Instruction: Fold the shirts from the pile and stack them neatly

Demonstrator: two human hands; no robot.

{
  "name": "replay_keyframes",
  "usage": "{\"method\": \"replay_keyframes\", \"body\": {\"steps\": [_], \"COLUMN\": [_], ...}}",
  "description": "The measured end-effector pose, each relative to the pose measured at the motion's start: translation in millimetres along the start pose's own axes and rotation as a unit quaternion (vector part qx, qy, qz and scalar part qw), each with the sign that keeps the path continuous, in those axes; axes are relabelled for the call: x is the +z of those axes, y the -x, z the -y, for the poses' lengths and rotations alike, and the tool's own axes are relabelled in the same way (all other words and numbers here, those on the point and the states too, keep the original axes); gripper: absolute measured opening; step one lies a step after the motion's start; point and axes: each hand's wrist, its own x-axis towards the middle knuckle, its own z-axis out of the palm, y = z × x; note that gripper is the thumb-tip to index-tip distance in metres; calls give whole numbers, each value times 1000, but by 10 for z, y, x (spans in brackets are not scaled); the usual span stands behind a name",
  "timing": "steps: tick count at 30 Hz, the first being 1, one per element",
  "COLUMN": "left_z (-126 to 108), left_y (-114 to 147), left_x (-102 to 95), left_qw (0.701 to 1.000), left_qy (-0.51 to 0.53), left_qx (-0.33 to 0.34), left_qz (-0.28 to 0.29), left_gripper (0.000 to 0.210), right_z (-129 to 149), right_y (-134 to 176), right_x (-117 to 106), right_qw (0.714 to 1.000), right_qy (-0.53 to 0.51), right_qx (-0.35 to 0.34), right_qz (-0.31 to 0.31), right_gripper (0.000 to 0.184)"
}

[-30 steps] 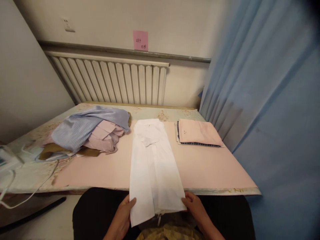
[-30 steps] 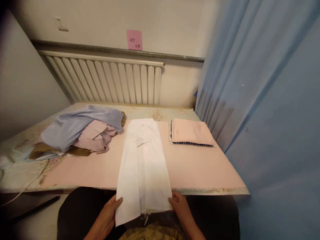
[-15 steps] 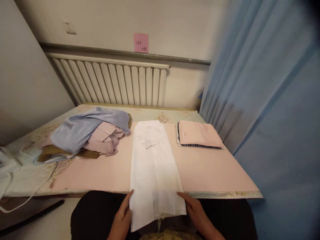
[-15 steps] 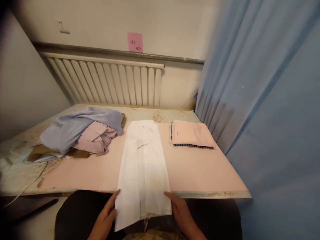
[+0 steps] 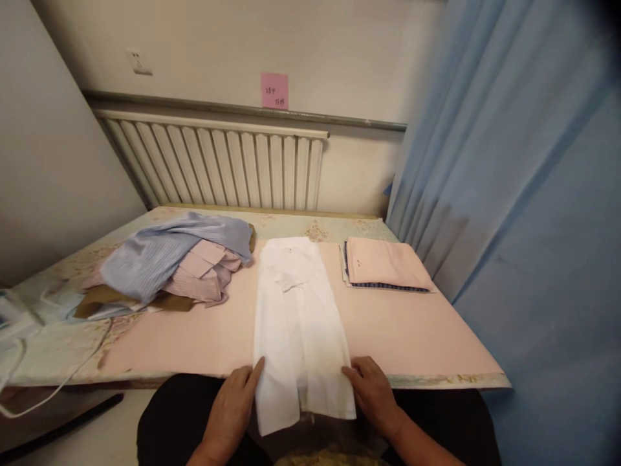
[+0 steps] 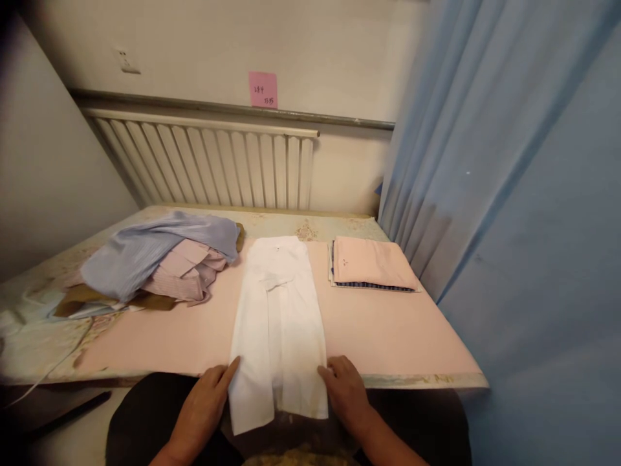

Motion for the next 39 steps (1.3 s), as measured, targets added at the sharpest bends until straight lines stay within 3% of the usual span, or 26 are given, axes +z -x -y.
{"method": "replay_keyframes", "body": {"steps": [5,10,16,21,25,28,33,36,39], "left_z": [109,99,166,249,236,200,85,-21,-88], "left_y": [-205,-295,-387,-434,-391,-284,-143,-326,-787], "left_x": [-32,-105,-122,-88,-165,-261,-456,-670,-874], "left_qw": [993,982,976,975,973,968,944,908,834], "left_qy": [-70,-99,-54,14,69,131,254,387,509], "left_qx": [86,162,195,211,215,206,176,65,-72], "left_qz": [-42,9,84,63,54,64,118,147,201], "left_gripper": [68,84,93,84,69,58,49,36,30], "right_z": [-224,-366,-506,-540,-444,-300,-61,-65,-202], "right_y": [-153,-222,-380,-580,-638,-630,-655,-807,-1134], "right_x": [-20,-47,43,116,-20,-255,-676,-725,-534], "right_qw": [996,986,977,974,969,961,929,899,853], "right_qy": [11,-21,-111,-120,-168,-223,-297,-357,-431], "right_qx": [-86,-138,-156,-146,-131,-102,-13,57,204], "right_qz": [37,92,96,128,122,128,221,248,215], "right_gripper": [35,38,38,35,30,27,29,31,24]}}
